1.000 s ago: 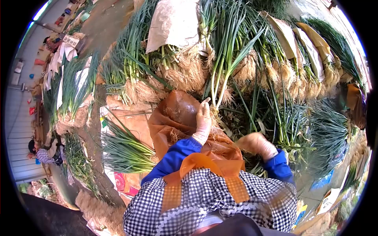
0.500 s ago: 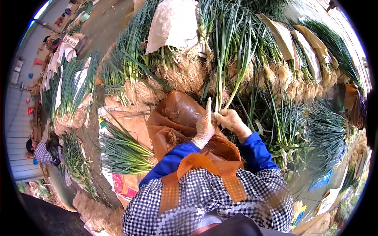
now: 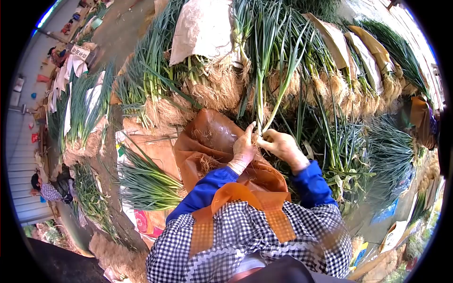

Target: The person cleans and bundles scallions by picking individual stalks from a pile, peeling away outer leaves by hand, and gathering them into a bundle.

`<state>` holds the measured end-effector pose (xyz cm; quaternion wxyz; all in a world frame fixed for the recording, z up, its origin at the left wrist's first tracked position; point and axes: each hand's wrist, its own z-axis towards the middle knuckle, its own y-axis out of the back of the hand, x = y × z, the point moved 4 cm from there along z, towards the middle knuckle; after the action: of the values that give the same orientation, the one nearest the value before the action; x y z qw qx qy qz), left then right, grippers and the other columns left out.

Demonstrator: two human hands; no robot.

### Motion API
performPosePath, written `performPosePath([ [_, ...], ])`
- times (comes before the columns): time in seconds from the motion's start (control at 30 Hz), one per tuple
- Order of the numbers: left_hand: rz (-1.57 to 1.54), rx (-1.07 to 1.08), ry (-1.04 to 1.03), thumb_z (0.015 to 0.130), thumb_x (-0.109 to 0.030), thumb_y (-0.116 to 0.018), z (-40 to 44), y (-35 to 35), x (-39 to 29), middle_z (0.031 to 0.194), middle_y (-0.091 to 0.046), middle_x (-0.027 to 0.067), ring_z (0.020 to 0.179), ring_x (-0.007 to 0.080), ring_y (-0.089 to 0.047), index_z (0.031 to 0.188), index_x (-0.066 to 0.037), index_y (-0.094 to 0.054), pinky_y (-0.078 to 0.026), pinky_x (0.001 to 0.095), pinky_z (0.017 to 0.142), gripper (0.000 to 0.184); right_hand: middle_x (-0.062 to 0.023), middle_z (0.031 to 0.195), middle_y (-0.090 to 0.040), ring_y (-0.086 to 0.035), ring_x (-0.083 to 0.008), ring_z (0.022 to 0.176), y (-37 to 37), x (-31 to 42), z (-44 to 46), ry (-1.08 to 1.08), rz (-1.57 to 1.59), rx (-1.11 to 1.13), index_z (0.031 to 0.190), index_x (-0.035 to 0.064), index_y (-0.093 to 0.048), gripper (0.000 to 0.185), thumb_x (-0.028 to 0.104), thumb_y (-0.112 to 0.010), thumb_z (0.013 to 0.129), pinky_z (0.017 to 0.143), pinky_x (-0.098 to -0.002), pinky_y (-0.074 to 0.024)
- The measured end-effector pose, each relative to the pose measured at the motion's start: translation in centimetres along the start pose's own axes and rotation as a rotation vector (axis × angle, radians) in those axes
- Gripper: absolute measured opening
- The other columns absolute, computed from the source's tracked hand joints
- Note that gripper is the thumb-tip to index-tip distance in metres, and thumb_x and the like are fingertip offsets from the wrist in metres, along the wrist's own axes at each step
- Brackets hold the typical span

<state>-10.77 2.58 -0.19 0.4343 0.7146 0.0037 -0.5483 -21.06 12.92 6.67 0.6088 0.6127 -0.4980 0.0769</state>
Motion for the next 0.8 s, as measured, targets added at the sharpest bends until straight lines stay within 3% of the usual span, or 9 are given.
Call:
performPosePath([
  [0.1, -0.144, -0.019, -0.016, 0.081, -0.015, -0.059, 0.4, -0.4, 1.5, 0.076, -0.061, 0.0189, 0.073, 0.0321, -0.062, 0.123, -0.017, -0.050, -0.048, 0.0376, 0.064, 0.043, -0.0022, 0.081, -0.064, -0.060, -0.0107, 0.072, -4.1, 0.2, 1.6, 0.032, 0.930, 0.123, 0.103, 0.0001, -0.061, 0.033, 0.028, -0.062, 0.086, 0.064, -0.0238, -0.0477],
  [0.17, -1.547, 0.118, 0.641, 0.093, -0.013, -0.040, 1.3, -3.5, 3.6, 0.083, -0.061, 0.0009, 0.072, 0.0176, -0.058, 0.114, 0.001, -0.053, -0.049, 0.0280, 0.068, 0.029, 0.0031, 0.076, -0.058, -0.050, -0.0030, 0.068, -2.9, 1.4, -0.3, -0.149, 1.004, 0.222, 0.093, -0.0023, -0.063, 0.022, 0.019, -0.059, 0.088, 0.059, -0.0184, -0.0421],
  [0.27, -1.986, 0.743, 0.297, 0.094, -0.017, -0.036, 1.4, -3.2, 3.8, 0.081, -0.058, 0.0021, 0.072, 0.0101, -0.054, 0.120, 0.000, -0.051, -0.047, 0.0246, 0.066, 0.034, 0.0060, 0.063, -0.049, -0.039, -0.0015, 0.059, -0.4, 2.3, -3.5, 0.002, 0.713, 0.255, 0.072, 0.0007, -0.060, 0.023, 0.017, -0.059, 0.088, 0.050, -0.0206, -0.0337],
  [0.37, -1.537, 0.427, 0.462, 0.088, -0.009, -0.043, 1.3, -2.5, 4.6, 0.084, -0.057, -0.0013, 0.063, 0.0050, -0.049, 0.126, 0.000, -0.046, -0.043, 0.0177, 0.053, 0.039, 0.0018, 0.054, -0.041, -0.045, -0.0110, 0.052, 0.9, -2.2, -6.9, 0.027, 0.937, 0.657, 0.073, 0.0032, -0.058, 0.026, 0.023, -0.055, 0.089, 0.049, -0.0268, -0.0375],
  [0.5, -1.454, 0.482, 0.519, 0.079, 0.001, -0.057, 0.9, -1.5, 2.7, 0.097, -0.061, -0.0007, 0.059, 0.0039, -0.048, 0.125, -0.006, -0.050, -0.039, 0.0155, 0.050, 0.047, -0.0126, 0.082, -0.065, -0.065, -0.0245, 0.076, 1.7, -6.6, -3.7, -0.209, -0.665, 0.349, 0.102, 0.0050, -0.059, 0.037, 0.038, -0.052, 0.088, 0.069, -0.0326, -0.0507],
  [0.57, -1.293, 0.407, 0.426, 0.079, 0.002, -0.056, 0.6, -1.6, 2.1, 0.103, -0.060, 0.0006, 0.066, 0.0052, -0.050, 0.127, -0.006, -0.047, -0.042, 0.0163, 0.055, 0.049, -0.0149, 0.103, -0.063, -0.062, -0.0255, 0.093, 0.7, -5.9, -0.9, -0.080, 0.382, -0.103, 0.114, 0.0027, -0.055, 0.049, 0.040, -0.060, 0.083, 0.080, -0.0326, -0.0480],
  [0.7, -0.967, 0.374, 0.211, 0.080, 0.006, -0.052, 1.4, -1.1, 2.2, 0.122, -0.051, 0.0058, 0.103, 0.0121, -0.052, 0.137, -0.006, -0.032, -0.045, 0.0221, 0.082, 0.061, -0.0042, 0.080, -0.063, -0.055, -0.0146, 0.069, -3.3, -2.7, 2.2, -0.057, 0.366, 0.194, 0.094, -0.0002, -0.060, 0.028, 0.027, -0.059, 0.087, 0.059, -0.0297, -0.0446],
  [0.73, -1.068, 0.350, 0.341, 0.083, 0.005, -0.049, 0.8, -1.3, 2.3, 0.125, -0.048, 0.0089, 0.102, 0.0137, -0.052, 0.136, -0.010, -0.034, -0.045, 0.0223, 0.081, 0.057, 0.0013, 0.063, -0.054, -0.048, -0.0113, 0.056, -2.4, -1.5, 1.3, 0.186, 0.054, 0.000, 0.078, 0.0005, -0.059, 0.028, 0.026, -0.057, 0.089, 0.051, -0.0291, -0.0381],
  [0.8, -1.422, 0.365, 0.272, 0.087, 0.002, -0.045, 1.6, -2.1, 5.4, 0.126, -0.045, 0.0111, 0.084, 0.0113, -0.050, 0.138, -0.017, -0.033, -0.046, 0.0222, 0.071, 0.055, -0.0006, 0.058, -0.053, -0.048, -0.0088, 0.053, 0.3, -0.7, -2.5, 0.193, 0.621, 0.363, 0.075, 0.0018, -0.059, 0.030, 0.026, -0.054, 0.090, 0.049, -0.0251, -0.0382],
])
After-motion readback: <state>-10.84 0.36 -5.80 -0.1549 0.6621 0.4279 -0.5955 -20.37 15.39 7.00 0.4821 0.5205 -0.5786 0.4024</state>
